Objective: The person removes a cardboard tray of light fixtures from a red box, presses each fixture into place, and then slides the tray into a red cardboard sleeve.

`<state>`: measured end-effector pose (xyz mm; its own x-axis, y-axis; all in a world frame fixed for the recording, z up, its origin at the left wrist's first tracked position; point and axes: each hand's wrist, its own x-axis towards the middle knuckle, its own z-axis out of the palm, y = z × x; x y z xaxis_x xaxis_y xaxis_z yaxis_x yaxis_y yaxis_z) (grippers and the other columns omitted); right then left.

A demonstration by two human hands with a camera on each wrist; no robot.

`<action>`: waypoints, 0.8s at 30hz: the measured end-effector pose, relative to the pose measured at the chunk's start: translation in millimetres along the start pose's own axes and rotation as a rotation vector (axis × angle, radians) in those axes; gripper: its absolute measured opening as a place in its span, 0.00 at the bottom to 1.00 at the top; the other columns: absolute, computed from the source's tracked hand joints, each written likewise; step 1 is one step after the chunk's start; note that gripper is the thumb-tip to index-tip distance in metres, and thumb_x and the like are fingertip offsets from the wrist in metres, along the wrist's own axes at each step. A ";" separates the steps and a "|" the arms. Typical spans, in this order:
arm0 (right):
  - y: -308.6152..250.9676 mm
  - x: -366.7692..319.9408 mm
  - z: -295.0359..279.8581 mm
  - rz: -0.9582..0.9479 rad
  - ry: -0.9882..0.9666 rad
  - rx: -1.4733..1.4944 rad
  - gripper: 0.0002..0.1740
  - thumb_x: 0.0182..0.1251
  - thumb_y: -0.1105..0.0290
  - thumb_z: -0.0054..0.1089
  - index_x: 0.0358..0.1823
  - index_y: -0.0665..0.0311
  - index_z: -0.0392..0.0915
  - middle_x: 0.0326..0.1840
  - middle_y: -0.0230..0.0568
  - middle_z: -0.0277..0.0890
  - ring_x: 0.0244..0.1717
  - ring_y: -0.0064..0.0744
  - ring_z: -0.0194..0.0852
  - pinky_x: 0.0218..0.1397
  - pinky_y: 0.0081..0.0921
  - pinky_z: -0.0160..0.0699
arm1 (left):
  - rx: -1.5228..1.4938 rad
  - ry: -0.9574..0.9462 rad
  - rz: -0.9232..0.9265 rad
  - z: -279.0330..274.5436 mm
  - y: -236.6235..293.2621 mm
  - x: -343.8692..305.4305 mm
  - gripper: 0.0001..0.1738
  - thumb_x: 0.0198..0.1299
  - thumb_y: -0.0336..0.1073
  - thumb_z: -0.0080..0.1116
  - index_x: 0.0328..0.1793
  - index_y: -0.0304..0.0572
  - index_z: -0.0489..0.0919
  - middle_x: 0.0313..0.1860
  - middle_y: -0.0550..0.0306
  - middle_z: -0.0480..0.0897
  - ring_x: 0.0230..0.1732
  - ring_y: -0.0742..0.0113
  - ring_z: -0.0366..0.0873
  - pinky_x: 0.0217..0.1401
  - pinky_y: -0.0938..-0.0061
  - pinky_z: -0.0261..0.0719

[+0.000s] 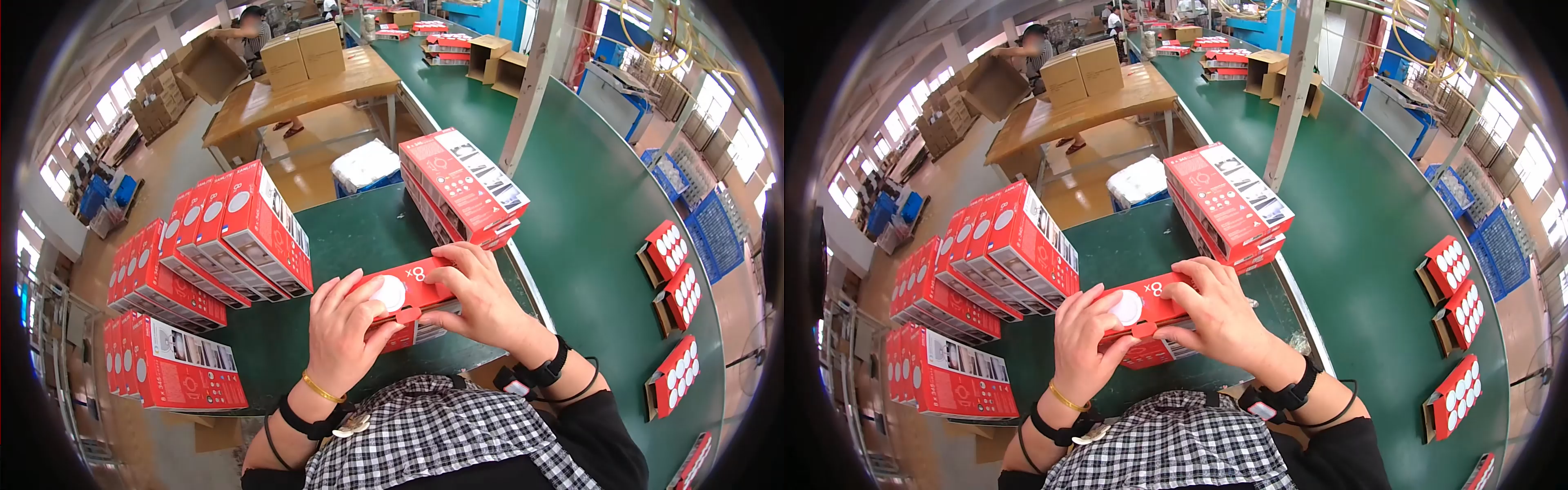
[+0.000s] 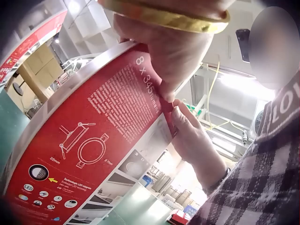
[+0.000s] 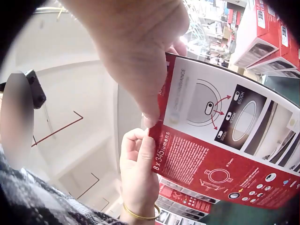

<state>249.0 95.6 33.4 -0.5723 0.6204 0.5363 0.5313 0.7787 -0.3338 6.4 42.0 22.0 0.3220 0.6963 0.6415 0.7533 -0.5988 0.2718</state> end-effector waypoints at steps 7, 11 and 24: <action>-1.0 0.1 4.3 0.012 0.017 0.009 0.34 0.51 0.51 0.81 0.54 0.60 0.77 0.65 0.51 0.70 0.68 0.56 0.66 0.71 0.50 0.65 | 0.022 -0.010 -0.008 -1.0 1.2 1.9 0.23 0.50 0.38 0.78 0.46 0.48 0.74 0.63 0.53 0.84 0.67 0.44 0.77 0.73 0.45 0.67; -4.9 -0.7 0.9 0.014 0.028 -0.007 0.32 0.52 0.52 0.81 0.53 0.60 0.78 0.62 0.50 0.71 0.65 0.55 0.68 0.69 0.49 0.66 | -0.022 -0.022 -0.022 -2.2 -3.6 0.7 0.23 0.50 0.39 0.78 0.46 0.49 0.75 0.65 0.53 0.83 0.67 0.45 0.77 0.74 0.44 0.66; 1.7 -0.7 -1.7 -0.186 -0.102 -0.029 0.35 0.59 0.57 0.75 0.69 0.53 0.79 0.63 0.52 0.72 0.56 0.49 0.72 0.61 0.43 0.73 | 0.233 0.337 -0.234 17.5 38.2 -35.2 0.14 0.43 0.34 0.81 0.37 0.52 0.87 0.54 0.62 0.80 0.65 0.53 0.73 0.72 0.50 0.67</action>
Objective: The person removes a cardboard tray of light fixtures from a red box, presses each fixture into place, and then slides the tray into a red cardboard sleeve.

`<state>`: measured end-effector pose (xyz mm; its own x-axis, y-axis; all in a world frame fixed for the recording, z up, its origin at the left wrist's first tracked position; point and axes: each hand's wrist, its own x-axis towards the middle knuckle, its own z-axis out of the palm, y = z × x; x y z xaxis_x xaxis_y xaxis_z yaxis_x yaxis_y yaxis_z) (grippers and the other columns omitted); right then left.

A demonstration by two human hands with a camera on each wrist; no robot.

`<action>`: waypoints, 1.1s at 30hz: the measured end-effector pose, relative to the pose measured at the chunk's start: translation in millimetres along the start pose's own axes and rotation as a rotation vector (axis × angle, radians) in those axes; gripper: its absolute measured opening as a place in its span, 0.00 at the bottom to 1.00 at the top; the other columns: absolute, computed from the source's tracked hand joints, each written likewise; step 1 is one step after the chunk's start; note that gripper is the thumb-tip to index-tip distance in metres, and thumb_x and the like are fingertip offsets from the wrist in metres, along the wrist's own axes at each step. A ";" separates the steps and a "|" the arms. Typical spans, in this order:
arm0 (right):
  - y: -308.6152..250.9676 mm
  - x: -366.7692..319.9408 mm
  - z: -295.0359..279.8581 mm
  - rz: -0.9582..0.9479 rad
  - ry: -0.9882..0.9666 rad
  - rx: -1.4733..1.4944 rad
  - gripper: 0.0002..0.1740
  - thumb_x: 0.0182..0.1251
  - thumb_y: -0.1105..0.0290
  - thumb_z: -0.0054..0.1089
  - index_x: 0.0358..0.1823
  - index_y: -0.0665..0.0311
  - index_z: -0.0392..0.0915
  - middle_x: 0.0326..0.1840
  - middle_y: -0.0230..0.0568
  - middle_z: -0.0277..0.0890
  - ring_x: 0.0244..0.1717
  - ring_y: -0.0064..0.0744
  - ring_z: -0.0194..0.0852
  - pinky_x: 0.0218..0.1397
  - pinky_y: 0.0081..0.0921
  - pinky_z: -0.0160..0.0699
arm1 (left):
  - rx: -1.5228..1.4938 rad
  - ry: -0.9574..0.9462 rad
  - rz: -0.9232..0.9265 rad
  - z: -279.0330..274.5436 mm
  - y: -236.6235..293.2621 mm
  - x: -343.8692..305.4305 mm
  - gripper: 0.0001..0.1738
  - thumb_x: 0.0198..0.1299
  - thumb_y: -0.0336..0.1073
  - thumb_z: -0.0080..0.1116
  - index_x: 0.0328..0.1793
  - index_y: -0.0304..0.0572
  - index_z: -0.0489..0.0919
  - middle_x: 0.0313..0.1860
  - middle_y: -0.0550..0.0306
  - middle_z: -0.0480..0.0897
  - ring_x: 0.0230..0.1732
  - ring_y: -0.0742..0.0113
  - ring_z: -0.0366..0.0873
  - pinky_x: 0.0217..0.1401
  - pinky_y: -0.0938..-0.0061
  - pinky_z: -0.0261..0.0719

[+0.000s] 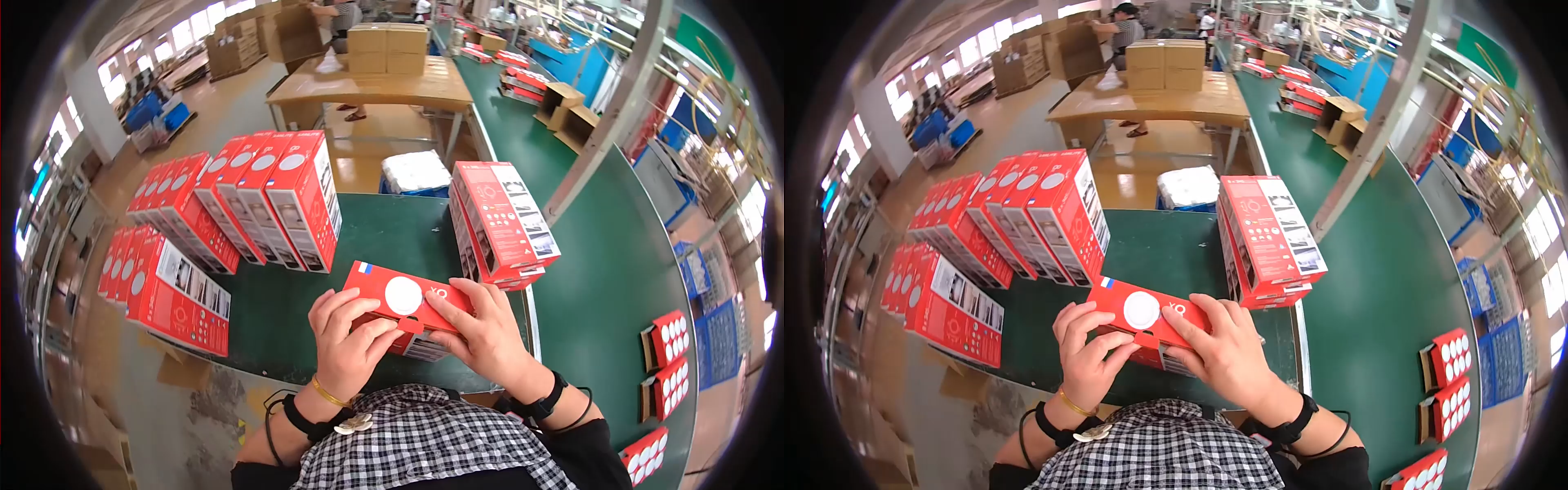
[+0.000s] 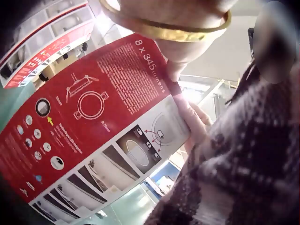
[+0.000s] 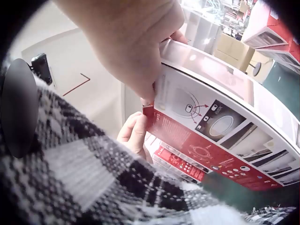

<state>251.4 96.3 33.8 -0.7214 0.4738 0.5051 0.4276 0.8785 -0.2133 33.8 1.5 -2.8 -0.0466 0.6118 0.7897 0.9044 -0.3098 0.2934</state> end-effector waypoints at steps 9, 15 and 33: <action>9.5 4.4 -13.2 -0.110 -0.136 -0.015 0.39 0.62 0.59 0.72 0.75 0.55 0.72 0.65 0.54 0.69 0.57 0.51 0.71 0.62 0.43 0.71 | -0.053 0.093 -0.146 15.3 12.9 -4.9 0.17 0.42 0.28 0.80 0.40 0.51 0.87 0.47 0.63 0.80 0.55 0.56 0.75 0.60 0.61 0.70; 11.6 5.2 -14.1 -0.120 -0.149 0.007 0.40 0.62 0.59 0.72 0.76 0.56 0.70 0.64 0.52 0.69 0.57 0.49 0.71 0.62 0.43 0.71 | 0.022 -0.029 0.028 5.3 12.4 5.7 0.18 0.50 0.35 0.76 0.49 0.57 0.88 0.49 0.70 0.83 0.57 0.64 0.75 0.64 0.60 0.64; 7.0 4.7 -14.6 -0.047 -0.132 0.051 0.37 0.64 0.56 0.71 0.74 0.54 0.72 0.65 0.50 0.69 0.57 0.48 0.70 0.62 0.42 0.71 | 0.042 0.035 0.223 2.9 1.5 6.5 0.16 0.45 0.36 0.75 0.44 0.60 0.90 0.43 0.76 0.82 0.51 0.70 0.76 0.63 0.63 0.67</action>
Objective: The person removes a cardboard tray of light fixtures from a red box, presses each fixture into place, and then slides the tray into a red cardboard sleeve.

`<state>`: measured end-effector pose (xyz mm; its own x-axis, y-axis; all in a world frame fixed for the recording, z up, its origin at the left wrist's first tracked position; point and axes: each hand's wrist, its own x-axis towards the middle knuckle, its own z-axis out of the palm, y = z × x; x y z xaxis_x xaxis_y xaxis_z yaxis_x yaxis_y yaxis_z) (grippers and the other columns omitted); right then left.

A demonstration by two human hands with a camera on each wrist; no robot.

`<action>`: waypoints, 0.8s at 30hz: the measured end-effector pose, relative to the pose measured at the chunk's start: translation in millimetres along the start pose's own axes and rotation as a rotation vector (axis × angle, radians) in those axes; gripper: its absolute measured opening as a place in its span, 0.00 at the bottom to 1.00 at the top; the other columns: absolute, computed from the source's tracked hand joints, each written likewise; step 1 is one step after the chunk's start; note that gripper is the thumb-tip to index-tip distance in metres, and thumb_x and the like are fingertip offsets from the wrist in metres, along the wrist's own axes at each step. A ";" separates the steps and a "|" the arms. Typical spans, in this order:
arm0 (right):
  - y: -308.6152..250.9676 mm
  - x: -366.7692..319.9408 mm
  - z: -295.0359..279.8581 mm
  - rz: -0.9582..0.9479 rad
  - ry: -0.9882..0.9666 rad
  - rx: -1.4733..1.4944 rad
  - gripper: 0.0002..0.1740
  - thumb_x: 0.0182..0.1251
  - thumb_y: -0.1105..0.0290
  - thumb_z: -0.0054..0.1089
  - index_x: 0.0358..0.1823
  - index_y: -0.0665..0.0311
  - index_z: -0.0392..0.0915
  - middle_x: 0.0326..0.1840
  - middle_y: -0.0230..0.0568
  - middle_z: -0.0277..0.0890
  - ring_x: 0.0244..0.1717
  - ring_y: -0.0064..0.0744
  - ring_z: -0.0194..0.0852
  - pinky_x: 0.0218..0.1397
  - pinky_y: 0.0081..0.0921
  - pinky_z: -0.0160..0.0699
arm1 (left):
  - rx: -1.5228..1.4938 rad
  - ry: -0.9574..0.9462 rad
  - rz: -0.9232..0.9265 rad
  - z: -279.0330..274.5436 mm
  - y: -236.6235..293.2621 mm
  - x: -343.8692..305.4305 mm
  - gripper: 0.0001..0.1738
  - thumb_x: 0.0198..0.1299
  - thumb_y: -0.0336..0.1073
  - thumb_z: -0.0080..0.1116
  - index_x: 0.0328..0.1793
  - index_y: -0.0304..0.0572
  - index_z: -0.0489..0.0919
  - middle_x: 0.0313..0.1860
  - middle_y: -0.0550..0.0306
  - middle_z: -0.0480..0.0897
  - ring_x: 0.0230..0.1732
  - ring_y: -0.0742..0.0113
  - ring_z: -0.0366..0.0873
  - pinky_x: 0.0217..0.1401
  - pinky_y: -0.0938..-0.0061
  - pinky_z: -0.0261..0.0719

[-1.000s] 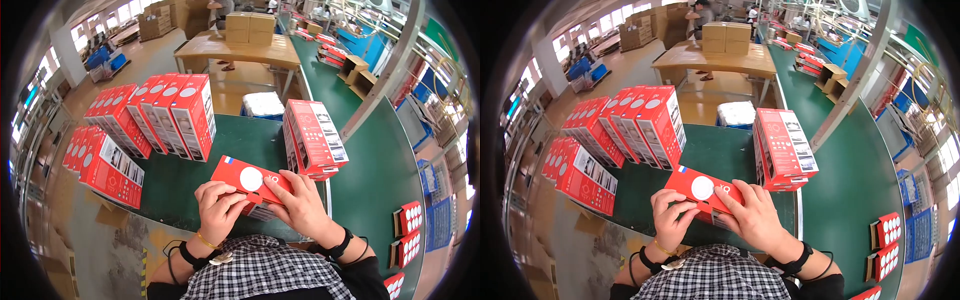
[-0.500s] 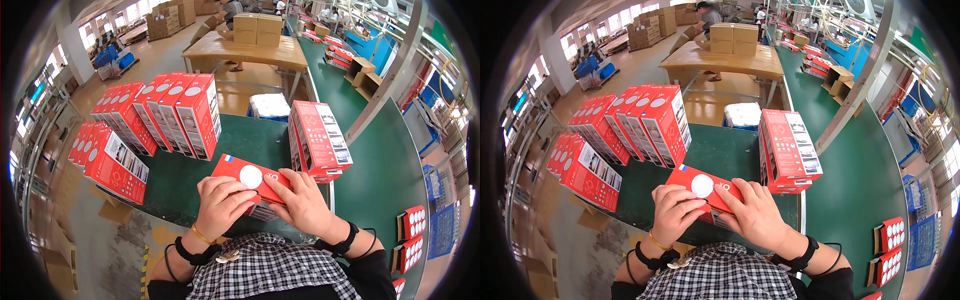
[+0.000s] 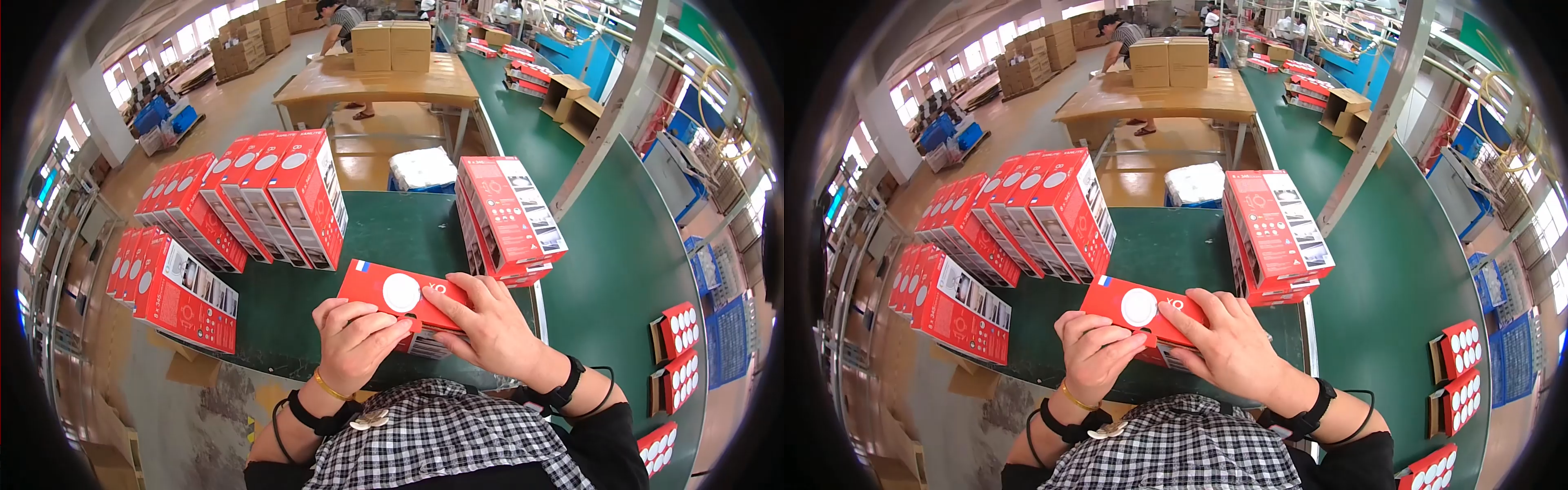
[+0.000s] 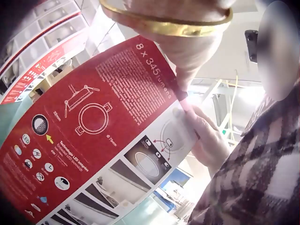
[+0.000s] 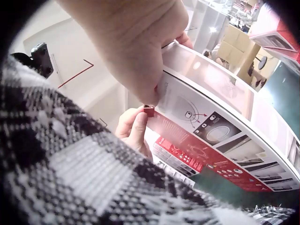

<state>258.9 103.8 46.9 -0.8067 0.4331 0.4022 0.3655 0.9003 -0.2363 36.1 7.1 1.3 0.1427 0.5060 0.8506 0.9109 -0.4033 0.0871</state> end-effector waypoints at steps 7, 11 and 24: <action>0.3 0.0 0.2 -0.005 0.013 0.003 0.36 0.64 0.56 0.71 0.73 0.53 0.73 0.66 0.50 0.69 0.57 0.48 0.70 0.62 0.42 0.71 | -0.009 -0.017 0.029 -0.5 -4.4 1.4 0.16 0.46 0.36 0.75 0.44 0.60 0.90 0.44 0.76 0.82 0.51 0.70 0.77 0.64 0.63 0.67; 0.7 -0.5 0.2 -0.008 0.012 0.007 0.36 0.64 0.56 0.71 0.74 0.53 0.73 0.66 0.51 0.70 0.57 0.49 0.70 0.63 0.42 0.71 | -0.008 0.001 0.041 2.4 -6.5 -0.3 0.15 0.47 0.36 0.75 0.44 0.60 0.89 0.42 0.75 0.81 0.50 0.70 0.76 0.61 0.64 0.67; 0.8 -1.6 -1.6 -0.007 -0.008 -0.005 0.37 0.62 0.57 0.72 0.73 0.53 0.73 0.66 0.50 0.69 0.58 0.48 0.70 0.63 0.42 0.70 | -0.130 0.009 -0.118 4.9 -9.1 -3.6 0.14 0.45 0.40 0.80 0.37 0.55 0.86 0.42 0.71 0.82 0.53 0.63 0.76 0.63 0.57 0.67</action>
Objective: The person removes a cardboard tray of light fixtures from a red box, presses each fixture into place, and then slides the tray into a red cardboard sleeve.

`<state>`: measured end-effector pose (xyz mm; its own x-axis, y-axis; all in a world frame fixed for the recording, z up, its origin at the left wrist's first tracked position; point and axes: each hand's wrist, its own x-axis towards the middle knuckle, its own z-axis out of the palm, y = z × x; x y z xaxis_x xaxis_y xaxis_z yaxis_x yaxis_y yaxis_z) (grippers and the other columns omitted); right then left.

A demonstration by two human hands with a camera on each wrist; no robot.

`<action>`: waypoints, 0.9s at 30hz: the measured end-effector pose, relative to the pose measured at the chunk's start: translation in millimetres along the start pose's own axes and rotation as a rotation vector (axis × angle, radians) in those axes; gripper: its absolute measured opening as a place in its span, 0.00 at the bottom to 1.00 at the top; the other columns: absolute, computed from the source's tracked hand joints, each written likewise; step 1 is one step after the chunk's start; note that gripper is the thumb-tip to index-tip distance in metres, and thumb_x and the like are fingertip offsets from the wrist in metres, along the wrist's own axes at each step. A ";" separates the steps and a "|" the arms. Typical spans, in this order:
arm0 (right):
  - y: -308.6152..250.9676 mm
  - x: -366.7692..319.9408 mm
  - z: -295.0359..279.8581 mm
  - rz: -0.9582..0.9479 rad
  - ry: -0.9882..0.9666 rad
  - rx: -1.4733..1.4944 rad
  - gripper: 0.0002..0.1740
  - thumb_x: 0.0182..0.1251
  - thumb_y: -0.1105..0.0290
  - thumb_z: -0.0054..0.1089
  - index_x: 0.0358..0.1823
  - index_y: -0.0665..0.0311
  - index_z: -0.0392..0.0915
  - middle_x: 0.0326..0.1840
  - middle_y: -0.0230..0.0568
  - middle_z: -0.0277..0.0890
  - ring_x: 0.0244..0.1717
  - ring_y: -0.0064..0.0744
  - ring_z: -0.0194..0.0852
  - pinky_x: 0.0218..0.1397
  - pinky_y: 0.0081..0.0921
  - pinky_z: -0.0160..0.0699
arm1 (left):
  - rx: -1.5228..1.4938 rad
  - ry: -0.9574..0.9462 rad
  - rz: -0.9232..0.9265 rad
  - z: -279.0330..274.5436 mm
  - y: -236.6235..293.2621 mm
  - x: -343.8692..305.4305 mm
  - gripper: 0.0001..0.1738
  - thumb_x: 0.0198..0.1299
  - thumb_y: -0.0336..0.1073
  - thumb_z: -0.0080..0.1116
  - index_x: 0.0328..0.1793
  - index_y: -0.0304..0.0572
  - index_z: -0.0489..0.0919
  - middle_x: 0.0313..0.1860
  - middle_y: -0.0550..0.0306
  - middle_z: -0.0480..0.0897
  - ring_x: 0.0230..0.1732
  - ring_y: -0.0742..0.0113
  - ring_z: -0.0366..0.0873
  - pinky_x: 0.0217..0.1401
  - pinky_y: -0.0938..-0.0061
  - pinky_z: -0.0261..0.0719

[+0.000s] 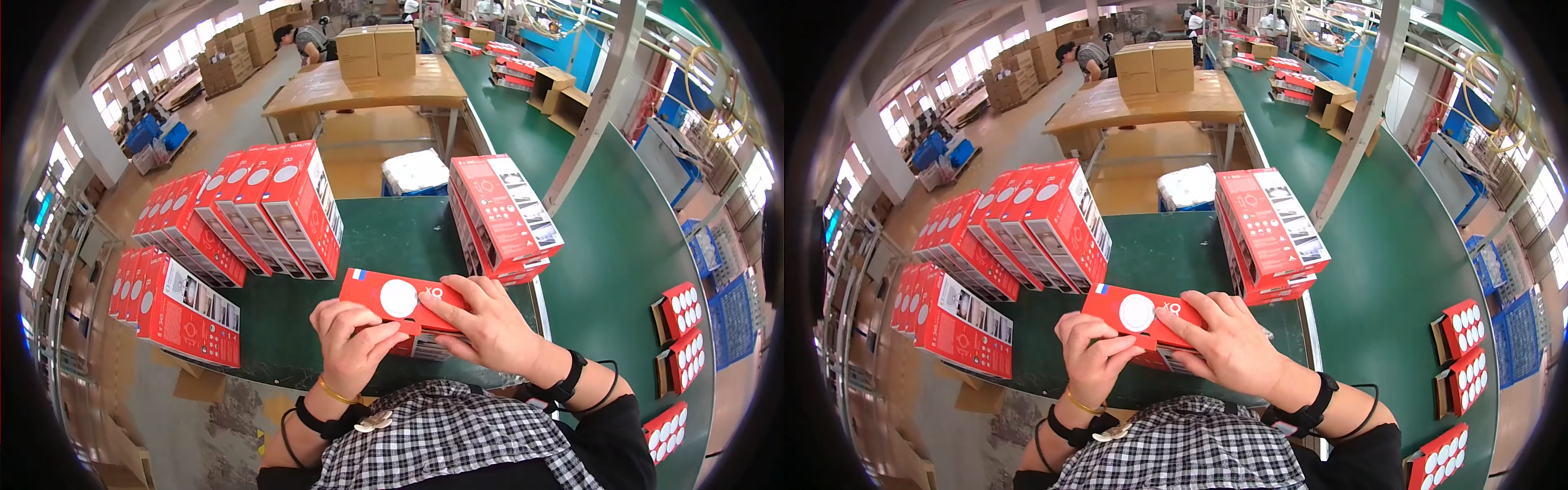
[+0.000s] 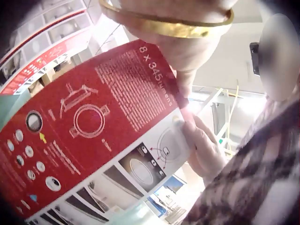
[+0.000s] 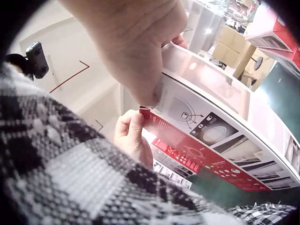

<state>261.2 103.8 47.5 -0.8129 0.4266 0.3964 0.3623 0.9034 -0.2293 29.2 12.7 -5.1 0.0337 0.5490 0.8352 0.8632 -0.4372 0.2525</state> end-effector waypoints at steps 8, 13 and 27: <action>-12.7 8.8 9.9 -0.077 0.159 -0.026 0.25 0.60 0.63 0.72 0.59 0.56 0.79 0.63 0.45 0.72 0.65 0.47 0.73 0.65 0.44 0.71 | -0.131 -0.229 0.079 -11.5 -18.1 21.2 0.13 0.50 0.41 0.77 0.39 0.51 0.85 0.55 0.64 0.87 0.60 0.59 0.82 0.64 0.59 0.72; -19.4 5.0 16.0 -0.156 0.257 -0.059 0.20 0.52 0.67 0.72 0.49 0.57 0.85 0.54 0.35 0.78 0.58 0.38 0.77 0.60 0.40 0.75 | -0.119 -0.210 0.047 -8.2 -13.2 19.3 0.18 0.46 0.39 0.80 0.42 0.53 0.83 0.53 0.62 0.87 0.60 0.58 0.82 0.61 0.59 0.72; -43.9 -7.6 40.9 0.086 0.465 -0.113 0.20 0.47 0.71 0.75 0.46 0.55 0.88 0.50 0.33 0.80 0.56 0.40 0.80 0.59 0.44 0.79 | -0.263 -0.607 -0.013 -21.1 -34.2 53.4 0.27 0.47 0.46 0.81 0.51 0.51 0.80 0.62 0.54 0.77 0.63 0.49 0.72 0.67 0.54 0.68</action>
<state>232.8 59.2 18.2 -0.4970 0.4507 0.7415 0.4872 0.8521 -0.1913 -9.1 41.9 41.1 0.3687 0.8257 0.4269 0.7160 -0.5451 0.4361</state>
